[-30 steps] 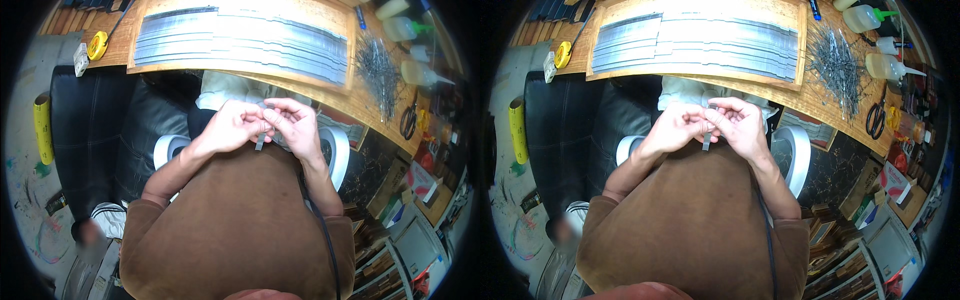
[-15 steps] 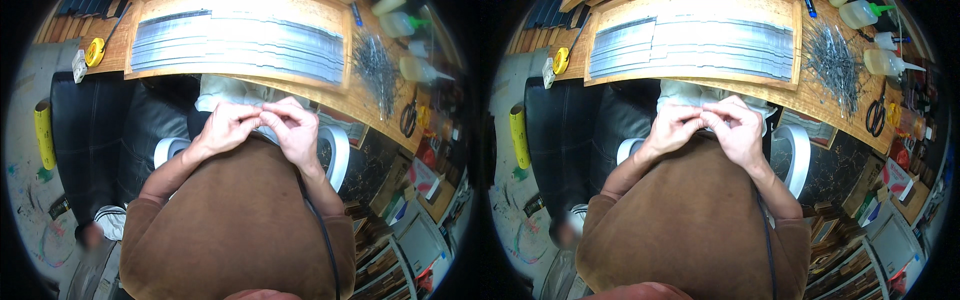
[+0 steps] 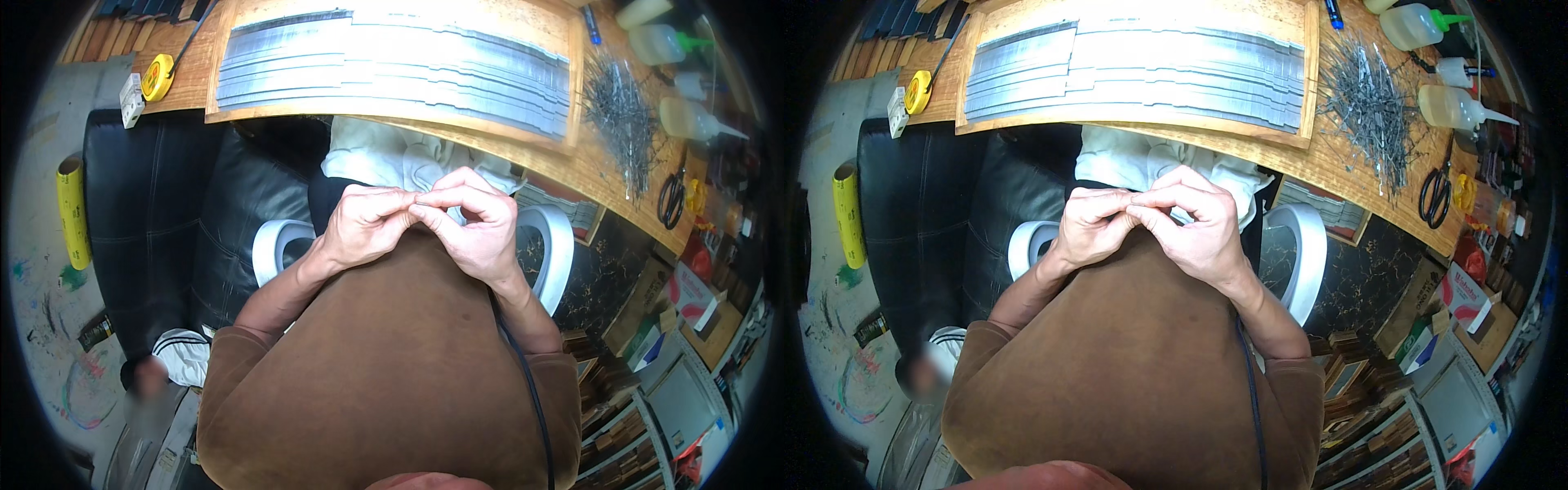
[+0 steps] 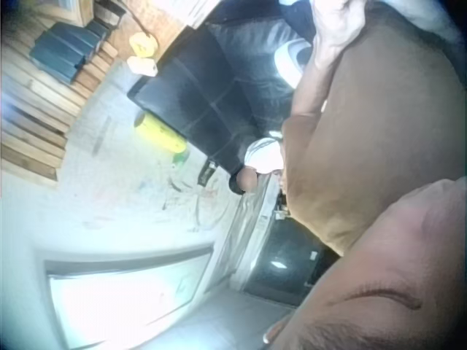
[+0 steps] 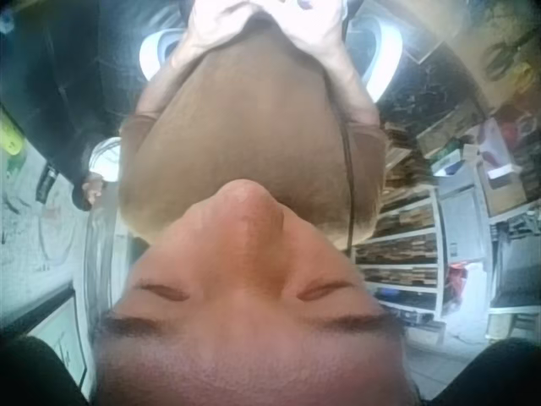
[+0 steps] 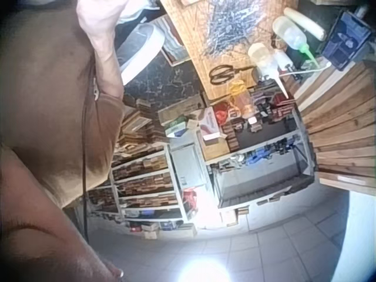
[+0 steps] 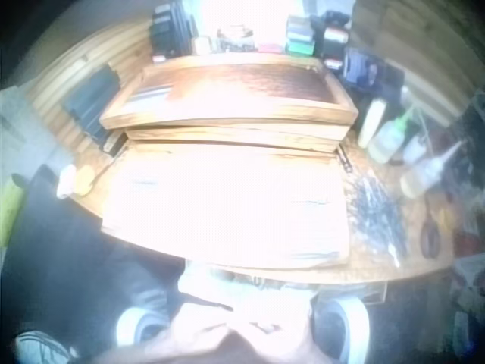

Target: The person repeatedly picks up small metal strips and pins, aligns them by hand, and inserts the pins into the strips. They occasionally wipe the components with a white cloth and place finished units into a wooden tray.

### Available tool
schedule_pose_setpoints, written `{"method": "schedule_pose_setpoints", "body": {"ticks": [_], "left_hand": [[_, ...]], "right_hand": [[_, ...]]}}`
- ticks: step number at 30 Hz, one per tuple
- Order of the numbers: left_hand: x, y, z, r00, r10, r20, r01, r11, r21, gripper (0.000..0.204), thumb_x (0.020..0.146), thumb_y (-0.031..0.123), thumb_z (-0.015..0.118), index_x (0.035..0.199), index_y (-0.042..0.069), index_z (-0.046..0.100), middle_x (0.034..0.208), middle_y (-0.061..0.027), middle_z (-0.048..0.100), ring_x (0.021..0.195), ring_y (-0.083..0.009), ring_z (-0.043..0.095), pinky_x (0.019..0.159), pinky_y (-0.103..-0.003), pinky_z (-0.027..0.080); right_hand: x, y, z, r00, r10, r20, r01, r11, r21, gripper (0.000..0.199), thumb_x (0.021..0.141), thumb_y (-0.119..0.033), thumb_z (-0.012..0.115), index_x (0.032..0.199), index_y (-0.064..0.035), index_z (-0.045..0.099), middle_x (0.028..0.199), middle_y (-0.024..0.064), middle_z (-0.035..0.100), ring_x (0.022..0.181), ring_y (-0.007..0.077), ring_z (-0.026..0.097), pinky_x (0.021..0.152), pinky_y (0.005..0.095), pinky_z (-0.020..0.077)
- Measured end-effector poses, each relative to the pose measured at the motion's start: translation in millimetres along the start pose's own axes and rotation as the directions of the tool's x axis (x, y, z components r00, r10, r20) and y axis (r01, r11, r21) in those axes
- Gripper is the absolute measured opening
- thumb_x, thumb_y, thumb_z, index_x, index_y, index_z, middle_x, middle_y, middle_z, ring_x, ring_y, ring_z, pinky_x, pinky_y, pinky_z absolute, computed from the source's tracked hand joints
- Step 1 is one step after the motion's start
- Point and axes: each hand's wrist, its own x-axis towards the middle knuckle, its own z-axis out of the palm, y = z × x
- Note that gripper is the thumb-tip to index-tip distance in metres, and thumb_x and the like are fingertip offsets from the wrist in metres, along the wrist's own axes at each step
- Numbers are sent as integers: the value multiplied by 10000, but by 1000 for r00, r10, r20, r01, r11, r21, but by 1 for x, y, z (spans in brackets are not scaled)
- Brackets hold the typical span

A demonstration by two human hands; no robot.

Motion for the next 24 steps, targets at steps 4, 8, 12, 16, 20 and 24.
{"method": "schedule_pose_setpoints", "body": {"ticks": [4,8,12,16,20,24], "left_hand": [[0,-1,0,1000,18,13,-18,1000,20,192,909,-16,762,1100,-21,785,874,-164,775,725,-263,760,666,-317,587],[1,2,-1,999,29,15,-29,999,28,196,908,-14,763,1102,-15,787,862,-158,773,724,-272,759,660,-318,585],[0,1,-2,999,32,27,-33,999,29,202,901,-23,764,1102,-24,785,862,-165,773,727,-275,761,663,-320,588],[-1,-6,-1,995,97,1,-97,994,42,200,891,-40,769,1090,-47,779,858,-173,772,725,-275,762,668,-318,594],[-1,-9,0,993,115,-21,-114,993,28,200,883,-54,771,1083,-57,777,862,-172,775,729,-267,765,671,-315,598],[-3,-9,2,994,99,-36,-98,995,25,203,880,-53,774,1083,-55,778,875,-169,782,738,-260,769,677,-315,601]], "right_hand": [[0,0,-1,1000,-11,10,11,1000,8,182,818,94,853,979,15,818,932,84,721,810,126,680,690,233,526],[-1,3,-1,1000,-9,11,9,1000,12,183,816,96,854,976,15,817,930,83,720,812,127,679,693,234,525],[-2,2,-1,1000,-3,15,3,1000,1,180,814,95,857,971,17,815,930,85,720,814,129,680,696,238,529],[-1,1,-1,999,-38,6,38,999,-15,170,813,71,865,964,13,813,914,85,724,797,136,686,689,246,536],[1,0,-1,998,-65,-14,65,998,-10,159,818,32,867,963,1,811,885,81,727,764,140,690,683,257,548],[1,-1,-3,999,-38,24,38,999,5,184,803,88,869,959,14,804,934,92,732,827,144,694,721,255,548]]}}
